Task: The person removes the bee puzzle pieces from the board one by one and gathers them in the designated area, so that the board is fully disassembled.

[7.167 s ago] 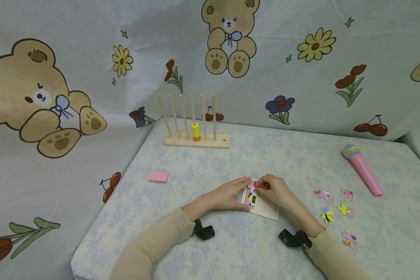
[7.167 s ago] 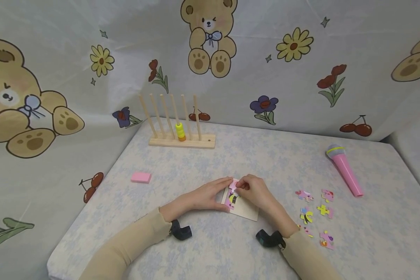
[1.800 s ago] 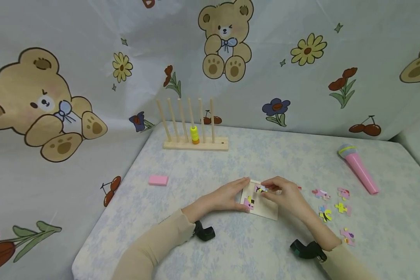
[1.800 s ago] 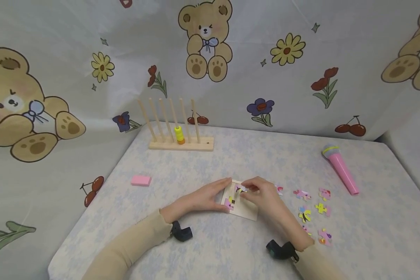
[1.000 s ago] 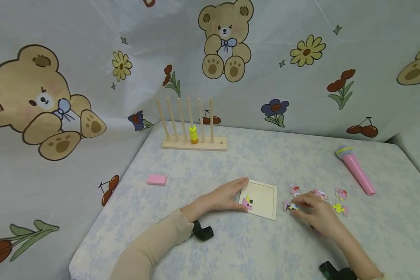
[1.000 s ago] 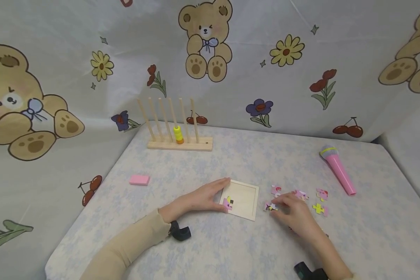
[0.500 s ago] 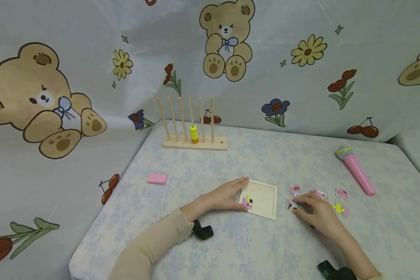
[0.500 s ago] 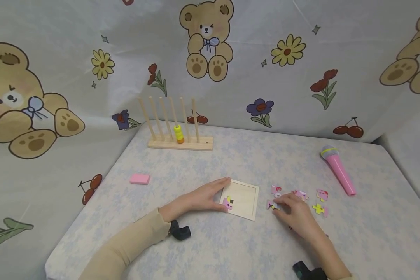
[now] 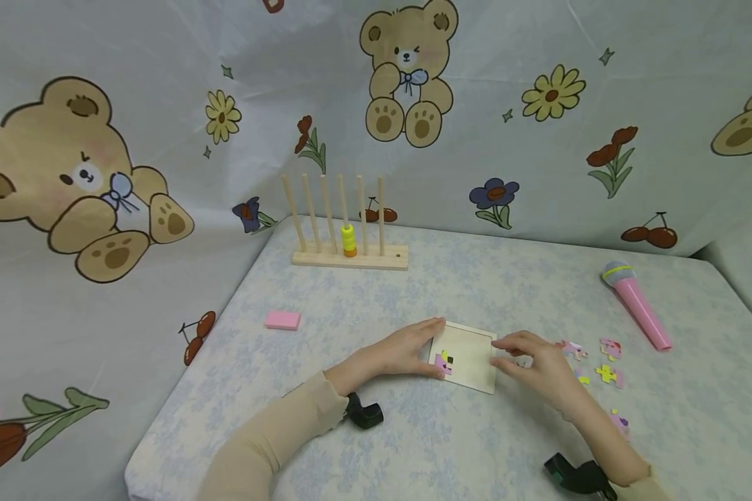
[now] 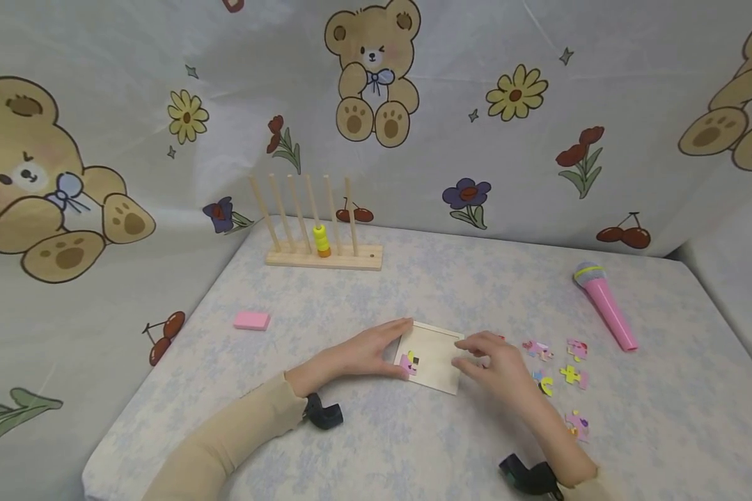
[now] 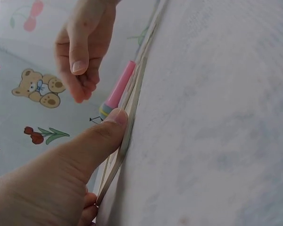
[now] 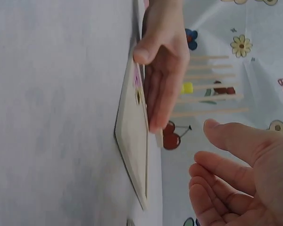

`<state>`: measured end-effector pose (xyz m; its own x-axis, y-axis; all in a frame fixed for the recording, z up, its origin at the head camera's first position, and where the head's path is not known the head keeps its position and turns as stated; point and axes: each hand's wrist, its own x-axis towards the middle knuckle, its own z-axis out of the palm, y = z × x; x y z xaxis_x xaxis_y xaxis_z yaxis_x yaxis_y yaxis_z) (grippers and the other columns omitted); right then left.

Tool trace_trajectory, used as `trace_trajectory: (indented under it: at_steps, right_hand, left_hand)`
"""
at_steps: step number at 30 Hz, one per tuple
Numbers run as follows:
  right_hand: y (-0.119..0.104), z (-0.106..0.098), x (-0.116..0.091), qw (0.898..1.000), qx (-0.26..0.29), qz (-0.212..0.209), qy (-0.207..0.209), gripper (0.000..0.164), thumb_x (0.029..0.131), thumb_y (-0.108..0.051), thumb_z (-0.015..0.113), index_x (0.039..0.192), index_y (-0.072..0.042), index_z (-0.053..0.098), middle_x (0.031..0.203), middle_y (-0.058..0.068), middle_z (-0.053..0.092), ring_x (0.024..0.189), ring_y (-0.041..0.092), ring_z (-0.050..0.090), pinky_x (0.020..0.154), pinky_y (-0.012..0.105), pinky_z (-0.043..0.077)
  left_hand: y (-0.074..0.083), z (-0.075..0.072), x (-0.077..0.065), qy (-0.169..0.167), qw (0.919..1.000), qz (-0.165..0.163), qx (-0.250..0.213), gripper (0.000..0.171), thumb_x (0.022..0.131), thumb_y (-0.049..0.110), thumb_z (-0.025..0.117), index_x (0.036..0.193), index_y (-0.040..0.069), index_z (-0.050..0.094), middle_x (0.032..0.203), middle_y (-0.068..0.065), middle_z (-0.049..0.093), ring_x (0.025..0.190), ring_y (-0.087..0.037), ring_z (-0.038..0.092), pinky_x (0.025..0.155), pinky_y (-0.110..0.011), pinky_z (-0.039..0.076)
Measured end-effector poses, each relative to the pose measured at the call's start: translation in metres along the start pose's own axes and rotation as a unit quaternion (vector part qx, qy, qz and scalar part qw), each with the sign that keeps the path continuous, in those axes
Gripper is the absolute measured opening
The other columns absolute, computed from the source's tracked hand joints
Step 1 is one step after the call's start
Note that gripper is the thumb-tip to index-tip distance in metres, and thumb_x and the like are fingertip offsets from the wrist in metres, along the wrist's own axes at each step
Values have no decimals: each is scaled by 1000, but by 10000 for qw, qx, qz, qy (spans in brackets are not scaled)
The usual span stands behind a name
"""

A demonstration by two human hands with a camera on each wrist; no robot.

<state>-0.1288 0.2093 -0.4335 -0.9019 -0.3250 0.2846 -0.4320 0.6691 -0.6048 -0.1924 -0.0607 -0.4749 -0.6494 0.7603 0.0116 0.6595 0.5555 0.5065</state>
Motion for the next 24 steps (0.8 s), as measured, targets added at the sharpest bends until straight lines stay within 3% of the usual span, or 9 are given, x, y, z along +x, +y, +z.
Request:
trace_trajectory:
  at_steps: [5,9,14,24]
  right_hand:
    - [-15,26,13,9982,323,-415,-273,24,81,-15,76,102,-4,71,96,2,65,86,21,60,70,38,52]
    - [-17,42,15,9976,284,-454,-448,26,80,-15,77,103,-4,70,99,1,63,88,18,59,74,35,51]
    - [-15,50,16,9980,126,-367,-490,28,79,-16,78,103,-4,70,99,0,61,91,17,58,78,37,49]
    - [-12,60,17,9977,-184,-523,-388,26,77,-15,79,99,-4,72,96,1,59,86,14,53,71,33,47]
  left_hand:
    - [-2,-2,0,-27,9999,-79,-101,101,80,54,69,150,3,19,154,-10,20,140,-15,17,111,-28,19]
    - [-4,-4,0,-115,9998,-49,-143,101,79,54,70,151,6,18,155,-7,20,140,-13,16,110,-28,21]
    - [-6,-4,1,-92,9998,42,-178,102,77,53,72,151,6,20,154,-6,21,140,-13,17,110,-29,21]
    - [-8,-1,1,-99,9998,-43,-164,103,76,55,71,151,8,19,155,-5,21,140,-11,16,110,-28,21]
